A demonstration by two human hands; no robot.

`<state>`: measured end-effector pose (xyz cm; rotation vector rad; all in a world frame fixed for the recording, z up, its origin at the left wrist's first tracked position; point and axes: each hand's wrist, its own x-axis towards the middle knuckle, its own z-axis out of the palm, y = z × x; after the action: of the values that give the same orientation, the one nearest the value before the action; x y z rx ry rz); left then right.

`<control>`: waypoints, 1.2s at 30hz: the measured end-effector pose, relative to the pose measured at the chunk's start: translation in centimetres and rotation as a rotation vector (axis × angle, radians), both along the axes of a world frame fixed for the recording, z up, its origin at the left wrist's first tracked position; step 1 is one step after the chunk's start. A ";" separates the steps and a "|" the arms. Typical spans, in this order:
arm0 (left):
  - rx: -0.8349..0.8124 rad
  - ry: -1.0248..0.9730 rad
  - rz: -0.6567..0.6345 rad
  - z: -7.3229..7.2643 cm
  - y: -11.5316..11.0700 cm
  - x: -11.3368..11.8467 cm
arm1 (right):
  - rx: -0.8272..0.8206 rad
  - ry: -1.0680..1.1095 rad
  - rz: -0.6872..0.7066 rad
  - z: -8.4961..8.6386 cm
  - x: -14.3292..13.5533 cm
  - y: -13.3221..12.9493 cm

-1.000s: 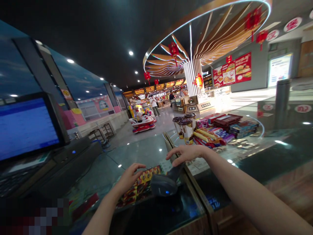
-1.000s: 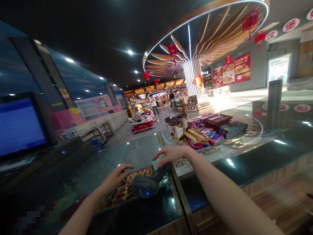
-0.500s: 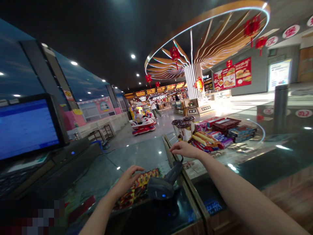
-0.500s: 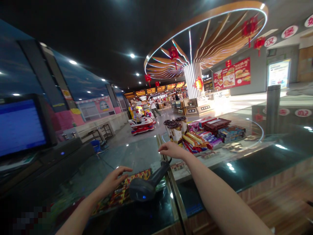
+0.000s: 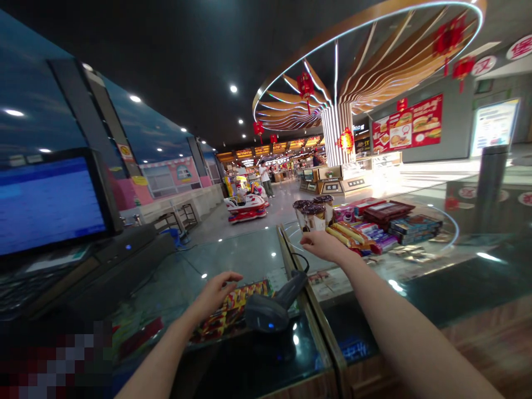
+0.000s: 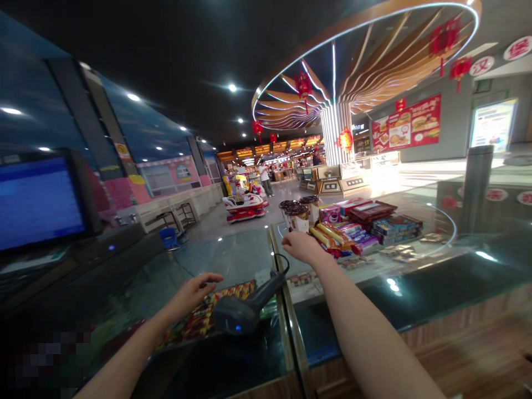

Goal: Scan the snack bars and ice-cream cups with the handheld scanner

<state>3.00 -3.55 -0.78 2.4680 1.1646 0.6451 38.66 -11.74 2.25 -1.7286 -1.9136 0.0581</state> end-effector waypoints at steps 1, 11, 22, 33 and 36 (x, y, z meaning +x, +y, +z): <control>-0.012 -0.007 -0.007 0.2 0.0 0.1 | 0.008 -0.008 -0.002 0.2 0.1 -0.2; 0.090 0.120 -0.142 5.6 0.9 5.9 | 0.127 0.118 -0.391 2.2 2.7 -1.5; 0.344 0.201 -0.359 8.1 1.8 15.4 | 0.075 0.141 -0.628 1.5 4.6 -1.2; 0.595 0.294 -0.486 9.2 3.0 24.3 | 0.131 0.021 -0.629 0.2 4.4 -0.3; 0.578 0.333 -0.482 9.0 2.9 25.6 | 0.129 -0.020 -0.594 -0.2 4.4 0.0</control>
<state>28.61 -0.65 8.20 3.2820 0.4564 0.4819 43.04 -11.69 2.03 -2.1319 -1.3132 -0.2969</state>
